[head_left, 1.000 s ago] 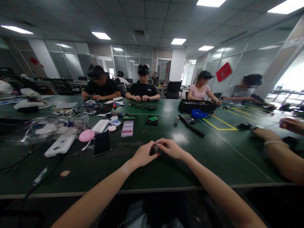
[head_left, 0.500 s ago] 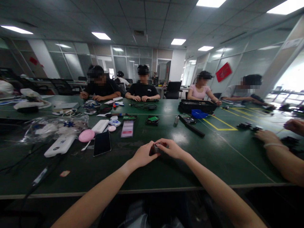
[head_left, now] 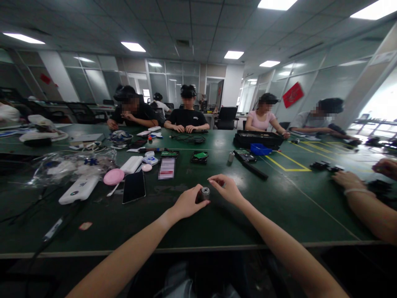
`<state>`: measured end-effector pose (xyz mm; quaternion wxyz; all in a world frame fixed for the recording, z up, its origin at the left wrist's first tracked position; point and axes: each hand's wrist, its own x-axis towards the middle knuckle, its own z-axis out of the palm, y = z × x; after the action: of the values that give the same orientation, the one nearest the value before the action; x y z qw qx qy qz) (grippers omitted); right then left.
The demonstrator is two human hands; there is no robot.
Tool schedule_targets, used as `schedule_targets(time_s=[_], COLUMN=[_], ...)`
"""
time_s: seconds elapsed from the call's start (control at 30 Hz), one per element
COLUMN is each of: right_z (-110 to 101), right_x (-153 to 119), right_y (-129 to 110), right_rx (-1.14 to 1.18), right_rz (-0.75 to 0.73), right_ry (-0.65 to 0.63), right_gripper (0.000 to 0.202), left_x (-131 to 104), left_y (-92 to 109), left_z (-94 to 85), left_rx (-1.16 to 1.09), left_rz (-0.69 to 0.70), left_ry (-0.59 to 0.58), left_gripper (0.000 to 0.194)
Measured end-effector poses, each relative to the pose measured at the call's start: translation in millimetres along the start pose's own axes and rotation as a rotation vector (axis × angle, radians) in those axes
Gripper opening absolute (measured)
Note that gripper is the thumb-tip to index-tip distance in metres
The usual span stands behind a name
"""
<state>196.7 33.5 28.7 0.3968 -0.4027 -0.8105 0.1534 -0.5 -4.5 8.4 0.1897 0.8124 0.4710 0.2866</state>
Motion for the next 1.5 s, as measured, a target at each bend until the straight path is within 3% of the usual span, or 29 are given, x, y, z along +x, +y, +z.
schedule_targets(time_s=[0.07,0.3,0.6,0.83,0.93,1.07,1.27,1.5], right_z=[-0.6,3.8,-0.7,2.6,3.1,1.6,2.3,5.1], right_x=[0.7,-2.9,-2.9,-3.6,-1.3,0.5,-3.3,-4.0], right_y=[6.5,25.1,20.0,20.7,17.9,5.7,-5.7,-4.9], right_rx=[-0.084,-0.281,-0.292,-0.306,-0.269,-0.082,0.091,0.109], right_rz=[0.061,0.299,0.349,0.359,0.302,0.089,-0.041,-0.076], right_ry=[-0.015,-0.319,-0.342,-0.290,-0.210,-0.045,-0.184,-0.145], right_gripper=[0.026,0.018,0.020,0.018,0.019,0.020,0.021,0.017], left_x=[-0.3,0.3,0.3,0.3,0.1,-0.2,-0.4,0.3], left_y=[0.7,-1.4,-1.4,1.4,2.0,0.4,-1.5,-4.3], left_z=[-0.8,0.6,1.0,-1.2,-1.7,-0.8,-0.1,2.3], left_rx=[-0.001,0.036,0.032,0.045,0.041,0.032,0.031,0.021], left_rz=[0.012,0.019,0.016,-0.005,0.000,0.007,0.004,0.016], left_ry=[-0.002,0.006,-0.003,-0.013,-0.013,-0.003,0.002,-0.004], left_gripper=[0.032,0.032,0.032,0.034,0.033,0.032,0.031,0.030])
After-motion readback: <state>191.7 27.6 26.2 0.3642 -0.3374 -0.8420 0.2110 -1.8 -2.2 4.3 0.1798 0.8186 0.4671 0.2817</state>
